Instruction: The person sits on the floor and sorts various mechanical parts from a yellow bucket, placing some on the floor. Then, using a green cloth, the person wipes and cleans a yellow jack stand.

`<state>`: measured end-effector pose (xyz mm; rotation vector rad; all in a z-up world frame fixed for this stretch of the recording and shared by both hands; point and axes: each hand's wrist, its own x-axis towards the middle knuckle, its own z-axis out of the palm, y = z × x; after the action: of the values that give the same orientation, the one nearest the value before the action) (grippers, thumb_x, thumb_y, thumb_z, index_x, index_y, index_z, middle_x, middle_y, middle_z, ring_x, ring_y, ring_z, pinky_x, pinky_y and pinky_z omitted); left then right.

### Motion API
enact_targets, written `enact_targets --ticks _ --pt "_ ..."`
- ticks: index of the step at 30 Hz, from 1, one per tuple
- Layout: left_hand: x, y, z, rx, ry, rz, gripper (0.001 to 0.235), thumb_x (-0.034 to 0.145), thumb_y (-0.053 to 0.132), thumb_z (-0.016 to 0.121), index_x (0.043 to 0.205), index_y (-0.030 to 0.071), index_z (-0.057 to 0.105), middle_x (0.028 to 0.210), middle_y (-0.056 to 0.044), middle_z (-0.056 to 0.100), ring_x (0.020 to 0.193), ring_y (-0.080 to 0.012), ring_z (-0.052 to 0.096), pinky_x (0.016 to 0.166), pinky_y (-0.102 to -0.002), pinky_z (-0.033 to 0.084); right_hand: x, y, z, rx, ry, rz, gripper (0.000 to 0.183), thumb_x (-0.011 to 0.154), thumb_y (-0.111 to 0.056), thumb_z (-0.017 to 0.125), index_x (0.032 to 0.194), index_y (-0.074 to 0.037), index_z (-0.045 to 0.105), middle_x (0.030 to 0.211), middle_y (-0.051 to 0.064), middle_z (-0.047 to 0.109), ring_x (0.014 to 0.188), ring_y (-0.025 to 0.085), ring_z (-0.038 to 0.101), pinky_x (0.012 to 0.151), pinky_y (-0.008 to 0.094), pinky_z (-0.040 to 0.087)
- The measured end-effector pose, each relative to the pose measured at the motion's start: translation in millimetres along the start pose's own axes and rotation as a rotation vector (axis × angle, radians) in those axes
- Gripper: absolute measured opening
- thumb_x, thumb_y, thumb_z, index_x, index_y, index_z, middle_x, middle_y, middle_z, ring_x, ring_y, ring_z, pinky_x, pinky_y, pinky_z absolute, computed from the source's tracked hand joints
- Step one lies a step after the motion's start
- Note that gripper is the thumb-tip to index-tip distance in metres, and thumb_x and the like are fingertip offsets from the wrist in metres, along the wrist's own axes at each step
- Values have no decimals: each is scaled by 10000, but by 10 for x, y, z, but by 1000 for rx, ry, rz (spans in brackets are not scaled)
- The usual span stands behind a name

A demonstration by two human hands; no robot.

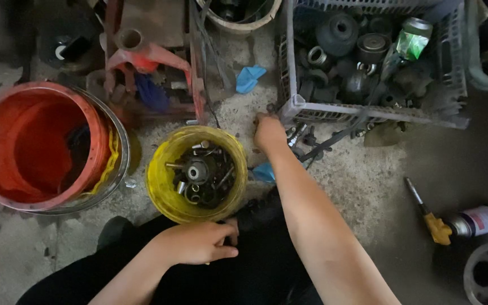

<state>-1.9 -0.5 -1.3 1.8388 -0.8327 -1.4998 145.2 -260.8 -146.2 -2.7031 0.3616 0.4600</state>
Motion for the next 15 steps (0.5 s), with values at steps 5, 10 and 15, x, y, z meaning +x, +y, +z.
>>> enact_targets --ticks 5,10,15 --pt "-53 69 -46 27 0 -29 417 950 478 614 1185 133 625 877 -101 715 829 -303 703 719 -440 533 210 106 13 8 -19 -136 203 819 -94 685 1022 -85 688 1048 189 723 1031 407 676 856 507 551" --pt "-53 26 -32 -38 7 25 384 945 459 612 1171 150 642 893 -106 725 852 -300 711 739 -438 542 -115 -438 -857 -51 -250 -28 241 741 -57 735 976 -100 704 1023 165 713 939 362 695 785 460 572" --pt "-76 107 -75 -11 18 1 370 944 464 618 1140 151 653 899 -105 731 866 -308 712 762 -444 541 -669 -643 -1596 807 -493 -41 238 790 56 696 1012 -19 655 1021 92 618 858 176 666 685 340 677"
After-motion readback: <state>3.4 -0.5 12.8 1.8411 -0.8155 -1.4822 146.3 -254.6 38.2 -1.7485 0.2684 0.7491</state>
